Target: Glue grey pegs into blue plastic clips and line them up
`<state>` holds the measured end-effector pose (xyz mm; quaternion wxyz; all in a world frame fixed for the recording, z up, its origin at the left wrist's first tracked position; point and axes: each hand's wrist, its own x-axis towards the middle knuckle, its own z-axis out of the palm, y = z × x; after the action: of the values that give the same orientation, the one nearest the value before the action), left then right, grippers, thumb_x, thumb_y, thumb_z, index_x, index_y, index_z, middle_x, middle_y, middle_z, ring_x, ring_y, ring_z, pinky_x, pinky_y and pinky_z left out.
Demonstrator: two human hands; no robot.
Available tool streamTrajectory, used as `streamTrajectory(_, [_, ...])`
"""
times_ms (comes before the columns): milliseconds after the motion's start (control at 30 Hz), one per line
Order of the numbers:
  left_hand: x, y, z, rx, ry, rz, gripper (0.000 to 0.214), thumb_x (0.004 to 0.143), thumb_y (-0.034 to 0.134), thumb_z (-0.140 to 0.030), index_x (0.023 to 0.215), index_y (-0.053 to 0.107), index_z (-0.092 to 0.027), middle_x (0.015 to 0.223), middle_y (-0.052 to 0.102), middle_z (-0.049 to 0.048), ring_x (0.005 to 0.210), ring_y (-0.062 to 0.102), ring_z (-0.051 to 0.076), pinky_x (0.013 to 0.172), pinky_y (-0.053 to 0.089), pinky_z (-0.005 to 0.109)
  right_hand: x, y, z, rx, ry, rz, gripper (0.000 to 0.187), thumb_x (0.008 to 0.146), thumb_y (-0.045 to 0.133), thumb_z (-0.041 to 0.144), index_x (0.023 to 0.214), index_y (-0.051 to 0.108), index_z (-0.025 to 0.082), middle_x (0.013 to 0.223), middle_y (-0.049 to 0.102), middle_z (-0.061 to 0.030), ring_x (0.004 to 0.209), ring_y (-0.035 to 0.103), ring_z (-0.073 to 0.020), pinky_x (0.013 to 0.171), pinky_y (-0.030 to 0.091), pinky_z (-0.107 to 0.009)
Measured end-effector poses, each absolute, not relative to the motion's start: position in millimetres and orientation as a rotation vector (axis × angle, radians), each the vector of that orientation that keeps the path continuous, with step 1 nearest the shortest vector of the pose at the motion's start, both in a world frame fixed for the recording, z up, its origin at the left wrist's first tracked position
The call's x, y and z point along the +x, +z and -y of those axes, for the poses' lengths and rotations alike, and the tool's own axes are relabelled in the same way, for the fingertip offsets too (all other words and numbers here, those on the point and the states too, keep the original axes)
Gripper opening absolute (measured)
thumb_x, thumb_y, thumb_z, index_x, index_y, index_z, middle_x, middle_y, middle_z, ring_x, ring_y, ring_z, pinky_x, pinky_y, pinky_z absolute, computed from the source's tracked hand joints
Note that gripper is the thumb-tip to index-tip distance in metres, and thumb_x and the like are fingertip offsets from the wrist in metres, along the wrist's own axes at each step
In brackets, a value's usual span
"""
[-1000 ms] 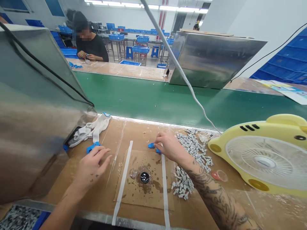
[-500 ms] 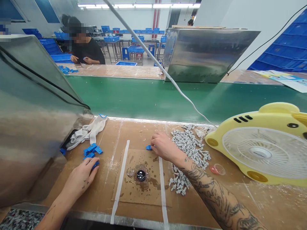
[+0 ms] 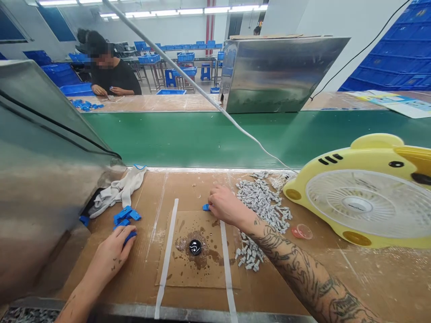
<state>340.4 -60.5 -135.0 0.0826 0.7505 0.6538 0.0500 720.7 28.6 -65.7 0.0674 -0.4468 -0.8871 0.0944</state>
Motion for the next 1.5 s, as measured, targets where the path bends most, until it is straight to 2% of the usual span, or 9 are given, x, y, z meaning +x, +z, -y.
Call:
streamTrajectory(167, [338,-134,65,2.164,0.446,-1.888,0.022,0.095,0.043,-0.037,0.096,0.06,-0.023,0.095,0.068,0.0038,0.08,0.068,0.022,0.067,0.049,0.03,756,-48,-31,-1.452,0.228,2.52,0.014,0.094,0.067,0.027,0.097,0.074,0.016,0.095,0.069,-0.0084,0.095,0.06,-0.0251,0.085,0.046,-0.036])
streamTrajectory(267, [342,-128,68,1.945,0.678,-1.827,0.028,0.09,0.053,-0.049,0.095,0.06,-0.022,0.08,0.067,0.0004,0.067,0.064,0.018,0.063,0.049,0.027,788,-42,-30,-1.635,0.146,2.479,0.015,0.096,0.061,0.025,0.099,0.074,0.018,0.099,0.07,-0.0079,0.098,0.061,-0.0255,0.086,0.046,-0.035])
streamTrajectory(400, [364,-111,56,1.583,0.839,-1.671,0.05,0.082,0.067,-0.051,0.12,0.061,-0.019,0.092,0.073,0.0041,0.079,0.069,0.02,0.068,0.053,0.026,812,-54,-21,-1.811,0.162,2.601,0.013,0.087,0.064,0.012,0.089,0.076,0.019,0.085,0.071,-0.0067,0.084,0.064,-0.0245,0.075,0.046,-0.032])
streamTrajectory(733, [455,-94,-16,0.898,1.105,-0.964,0.036,0.063,0.089,-0.028,0.088,0.065,-0.016,0.101,0.068,0.0035,0.076,0.067,0.013,0.073,0.056,0.026,779,-82,-15,-1.836,0.11,2.771,0.007,0.086,0.068,0.018,0.083,0.072,0.014,0.084,0.069,-0.0127,0.088,0.064,-0.0282,0.072,0.047,-0.032])
streamTrajectory(867, [452,-111,-20,0.704,1.101,-0.817,0.032,0.064,0.09,-0.025,0.074,0.062,-0.013,0.099,0.069,0.0033,0.085,0.068,0.012,0.081,0.054,0.022,774,-96,-11,-1.943,0.1,2.718,0.017,0.088,0.057,0.006,0.08,0.071,0.012,0.082,0.069,-0.0137,0.083,0.065,-0.0271,0.071,0.046,-0.032])
streamTrajectory(1067, [444,-118,-16,0.561,1.021,-0.776,0.051,0.059,0.094,-0.024,0.102,0.069,-0.016,0.099,0.072,0.005,0.092,0.071,0.017,0.087,0.053,0.025,786,-102,3,-1.914,0.185,2.688,0.017,0.085,0.056,0.003,0.089,0.069,0.015,0.089,0.069,-0.0096,0.089,0.063,-0.0265,0.078,0.045,-0.032])
streamTrajectory(1167, [445,-120,-16,0.558,0.986,-0.78,0.046,0.057,0.094,-0.021,0.096,0.071,-0.013,0.094,0.07,0.0042,0.089,0.071,0.018,0.088,0.054,0.026,789,-103,5,-1.909,0.228,2.653,0.019,0.082,0.057,0.002,0.088,0.069,0.015,0.085,0.069,-0.0096,0.088,0.063,-0.0284,0.078,0.045,-0.034])
streamTrajectory(1367, [446,-124,-13,0.829,0.924,-0.793,0.05,0.074,0.083,-0.033,0.117,0.065,-0.014,0.093,0.068,0.0073,0.068,0.065,0.013,0.061,0.051,0.024,802,-95,11,-1.918,0.305,2.417,0.029,0.087,0.051,0.013,0.107,0.071,0.017,0.1,0.072,-0.0082,0.095,0.065,-0.0254,0.085,0.049,-0.035])
streamTrajectory(1500, [450,-126,-12,0.999,0.93,-0.829,0.04,0.072,0.083,-0.033,0.102,0.064,-0.014,0.088,0.068,0.0049,0.06,0.056,0.009,0.058,0.047,0.023,800,-85,35,-1.815,0.688,1.903,0.02,0.085,0.059,0.034,0.094,0.071,0.021,0.084,0.071,-0.0053,0.074,0.066,-0.0242,0.069,0.052,-0.034])
